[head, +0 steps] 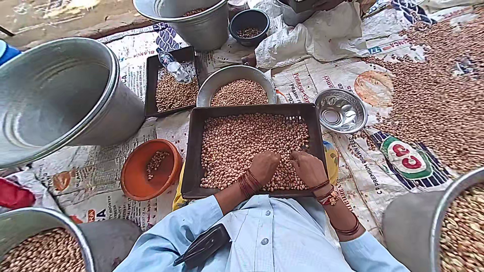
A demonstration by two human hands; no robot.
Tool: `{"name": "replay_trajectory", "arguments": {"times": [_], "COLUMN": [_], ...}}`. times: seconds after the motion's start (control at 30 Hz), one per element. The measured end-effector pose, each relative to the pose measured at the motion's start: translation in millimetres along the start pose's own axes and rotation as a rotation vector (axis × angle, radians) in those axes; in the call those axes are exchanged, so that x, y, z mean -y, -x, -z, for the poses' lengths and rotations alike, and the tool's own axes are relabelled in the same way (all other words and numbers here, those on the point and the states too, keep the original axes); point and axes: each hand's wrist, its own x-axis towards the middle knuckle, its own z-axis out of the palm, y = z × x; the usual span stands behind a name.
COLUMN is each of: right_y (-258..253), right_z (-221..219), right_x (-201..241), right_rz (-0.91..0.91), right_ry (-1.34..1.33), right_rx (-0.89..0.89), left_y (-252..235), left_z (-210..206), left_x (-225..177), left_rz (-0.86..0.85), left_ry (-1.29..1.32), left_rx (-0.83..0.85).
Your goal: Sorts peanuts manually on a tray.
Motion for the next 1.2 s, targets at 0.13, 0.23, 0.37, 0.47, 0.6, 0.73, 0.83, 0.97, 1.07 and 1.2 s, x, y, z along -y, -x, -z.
{"name": "replay_trajectory", "arguments": {"times": [0.13,0.23,0.37,0.47,0.6,0.73,0.83,0.97,1.07,1.2], "right_y": [-1,-1,-4,-8,-18,-32,-43,-54,-55,-40], "right_z": [-9,-11,-9,1,17,40,41,38,43,58], "right_x": [-3,-5,-3,-16,-29,-22,-6,5,7,29], "right_rz": [0.032,0.034,0.028,0.022,-0.038,-0.046,-0.111,-0.175,-0.171,0.038], "right_ry": [-0.001,-0.020,-0.042,-0.329,-0.860,-0.318,0.073,0.242,0.198,-0.045], "right_rx": [-0.079,-0.094,-0.025,-0.065,-0.256,-0.369,-0.200,-0.029,0.026,0.179], "left_y": [-1,-1,0,-3,-2,-2,-3,-1,-1,1], "left_z": [15,19,18,9,3,-2,-3,8,10,9], "left_x": [28,37,26,21,16,8,8,18,34,36], "left_rz": [0.064,0.056,0.039,0.002,-0.004,0.013,0.034,0.042,0.064,0.172], "left_ry": [0.227,0.264,0.236,0.145,0.065,0.017,0.030,0.294,0.778,1.311], "left_rx": [-0.213,-0.357,-0.130,-0.066,-0.043,-0.050,-0.018,0.039,0.028,0.077]}}
